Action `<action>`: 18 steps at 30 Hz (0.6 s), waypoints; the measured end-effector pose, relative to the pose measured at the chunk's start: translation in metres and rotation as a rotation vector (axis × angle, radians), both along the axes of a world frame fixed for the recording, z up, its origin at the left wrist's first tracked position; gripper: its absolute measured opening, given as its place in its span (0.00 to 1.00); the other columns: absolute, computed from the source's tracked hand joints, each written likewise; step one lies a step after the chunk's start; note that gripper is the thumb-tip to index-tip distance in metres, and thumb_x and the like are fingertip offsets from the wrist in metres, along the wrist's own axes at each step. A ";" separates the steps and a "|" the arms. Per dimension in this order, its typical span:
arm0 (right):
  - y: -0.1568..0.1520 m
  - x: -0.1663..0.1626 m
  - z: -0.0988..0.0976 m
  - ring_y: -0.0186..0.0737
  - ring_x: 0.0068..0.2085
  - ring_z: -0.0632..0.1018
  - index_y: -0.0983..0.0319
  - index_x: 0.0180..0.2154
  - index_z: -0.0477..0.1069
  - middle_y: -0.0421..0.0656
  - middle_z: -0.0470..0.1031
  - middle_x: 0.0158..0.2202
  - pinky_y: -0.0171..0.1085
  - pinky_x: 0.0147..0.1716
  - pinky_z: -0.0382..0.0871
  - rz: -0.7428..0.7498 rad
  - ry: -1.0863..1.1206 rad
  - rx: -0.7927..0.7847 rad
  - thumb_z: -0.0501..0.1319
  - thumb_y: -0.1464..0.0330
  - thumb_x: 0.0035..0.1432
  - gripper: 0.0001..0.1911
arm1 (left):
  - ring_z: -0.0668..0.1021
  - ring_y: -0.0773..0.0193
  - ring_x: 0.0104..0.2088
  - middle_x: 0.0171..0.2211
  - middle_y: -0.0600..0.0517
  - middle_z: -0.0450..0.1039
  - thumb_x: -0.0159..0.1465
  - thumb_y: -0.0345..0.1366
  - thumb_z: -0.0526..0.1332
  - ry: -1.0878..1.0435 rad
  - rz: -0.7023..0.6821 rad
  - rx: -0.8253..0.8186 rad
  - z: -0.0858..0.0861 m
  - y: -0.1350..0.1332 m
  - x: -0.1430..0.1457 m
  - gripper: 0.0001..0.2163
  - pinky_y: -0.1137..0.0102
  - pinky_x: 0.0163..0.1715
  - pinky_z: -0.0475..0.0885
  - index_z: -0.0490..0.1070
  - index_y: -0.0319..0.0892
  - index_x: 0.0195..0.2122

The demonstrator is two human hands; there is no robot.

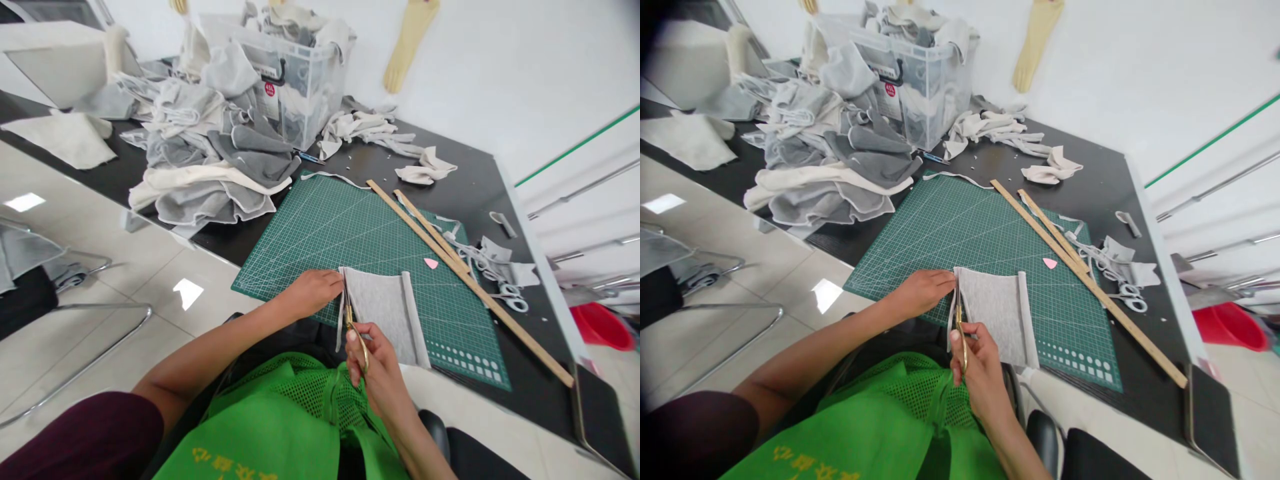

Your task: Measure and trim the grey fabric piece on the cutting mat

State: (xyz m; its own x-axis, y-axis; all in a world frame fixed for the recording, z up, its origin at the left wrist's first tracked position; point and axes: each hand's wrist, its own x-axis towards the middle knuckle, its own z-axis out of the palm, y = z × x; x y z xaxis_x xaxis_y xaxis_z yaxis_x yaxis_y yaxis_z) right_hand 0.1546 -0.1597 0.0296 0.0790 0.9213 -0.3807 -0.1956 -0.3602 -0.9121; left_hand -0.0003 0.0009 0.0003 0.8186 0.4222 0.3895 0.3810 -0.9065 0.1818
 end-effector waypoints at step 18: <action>0.009 0.000 -0.001 0.24 0.15 0.61 0.58 0.37 0.64 0.29 0.62 0.21 0.27 0.14 0.52 -0.056 0.087 -0.034 0.66 0.50 0.61 0.20 | 0.80 0.57 0.48 0.45 0.43 0.78 0.71 0.28 0.55 -0.010 -0.015 0.043 0.003 0.000 -0.001 0.07 0.63 0.49 0.78 0.73 0.36 0.44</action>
State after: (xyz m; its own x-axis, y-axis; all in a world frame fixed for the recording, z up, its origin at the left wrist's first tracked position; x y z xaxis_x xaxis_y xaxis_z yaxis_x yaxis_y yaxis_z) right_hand 0.1546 -0.1512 0.0282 0.0950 0.9029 -0.4192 -0.2940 -0.3769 -0.8784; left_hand -0.0014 0.0010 0.0038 0.8205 0.3926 0.4154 0.3655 -0.9192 0.1468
